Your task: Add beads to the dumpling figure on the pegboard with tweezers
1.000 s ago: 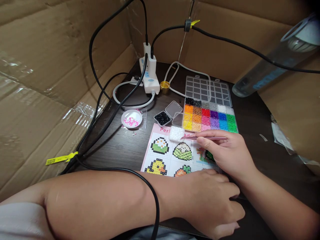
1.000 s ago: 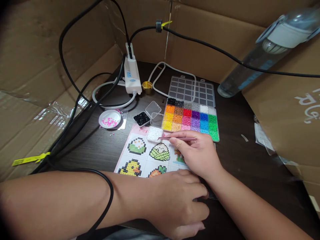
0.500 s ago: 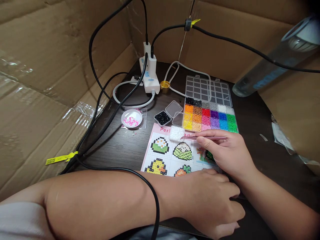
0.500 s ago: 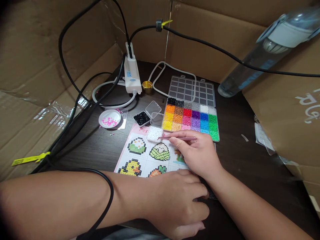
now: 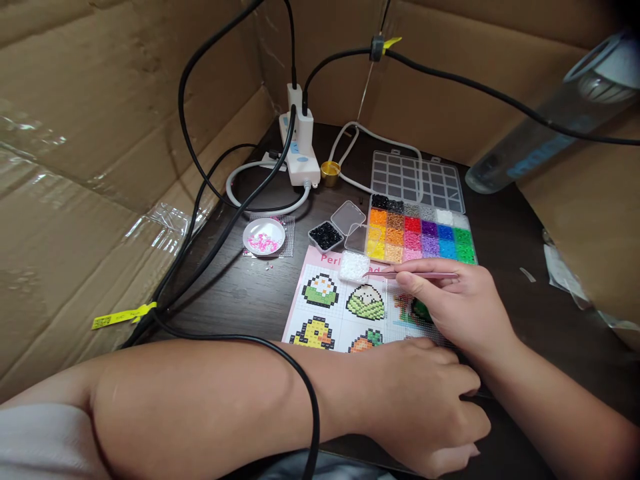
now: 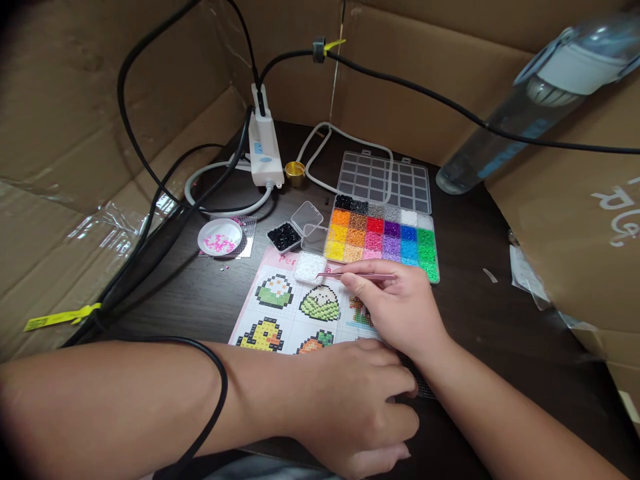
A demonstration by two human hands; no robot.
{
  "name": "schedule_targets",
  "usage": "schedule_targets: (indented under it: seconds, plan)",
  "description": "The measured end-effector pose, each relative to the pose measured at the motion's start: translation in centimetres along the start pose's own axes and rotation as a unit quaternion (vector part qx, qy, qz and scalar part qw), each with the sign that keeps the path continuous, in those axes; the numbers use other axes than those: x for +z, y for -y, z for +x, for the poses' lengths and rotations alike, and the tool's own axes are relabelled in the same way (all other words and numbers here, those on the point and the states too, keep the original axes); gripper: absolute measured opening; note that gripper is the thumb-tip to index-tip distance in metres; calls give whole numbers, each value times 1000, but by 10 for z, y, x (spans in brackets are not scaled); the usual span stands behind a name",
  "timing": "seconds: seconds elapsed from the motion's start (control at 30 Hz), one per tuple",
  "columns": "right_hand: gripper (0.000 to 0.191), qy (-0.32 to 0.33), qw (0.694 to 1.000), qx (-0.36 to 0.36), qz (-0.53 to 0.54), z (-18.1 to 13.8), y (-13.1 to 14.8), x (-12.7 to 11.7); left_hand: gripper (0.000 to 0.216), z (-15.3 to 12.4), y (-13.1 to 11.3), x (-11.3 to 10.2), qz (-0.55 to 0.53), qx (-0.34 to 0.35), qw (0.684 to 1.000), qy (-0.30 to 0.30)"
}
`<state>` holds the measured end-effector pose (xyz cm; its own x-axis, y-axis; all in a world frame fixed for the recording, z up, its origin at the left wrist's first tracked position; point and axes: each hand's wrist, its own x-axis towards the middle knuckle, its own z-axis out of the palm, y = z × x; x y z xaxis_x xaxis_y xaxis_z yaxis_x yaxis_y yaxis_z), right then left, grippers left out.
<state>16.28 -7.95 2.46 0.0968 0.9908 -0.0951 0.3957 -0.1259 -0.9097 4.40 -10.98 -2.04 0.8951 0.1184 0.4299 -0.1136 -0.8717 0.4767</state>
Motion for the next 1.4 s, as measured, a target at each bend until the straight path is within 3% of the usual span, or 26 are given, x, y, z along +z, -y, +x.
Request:
schedule_targets:
  seconds: [0.23, 0.33, 0.5, 0.7, 1.1, 1.4]
  plan:
    - [11, -79, 997, -21, 3, -6, -3, -26, 29, -1, -1, -4, 10, -9, 1000, 8]
    - [16, -115, 992, -43, 10, -12, -17, -48, 27, -2, -2, -6, 18, -21, 1000, 8]
    - [15, -112, 992, -39, 40, -26, -49, -70, 25, -3, -4, -8, 9, -26, 999, 24]
    - [14, -112, 991, -31, 65, -30, -70, -65, 25, -2, -4, -12, 6, -29, 999, 33]
    - [9, -95, 994, -53, -15, -31, -62, -64, 23, 0, -4, -16, 1, -37, 998, 41]
    - [8, -98, 994, -44, -17, -31, -63, -64, 22, 1, -4, -17, 1, -39, 999, 36]
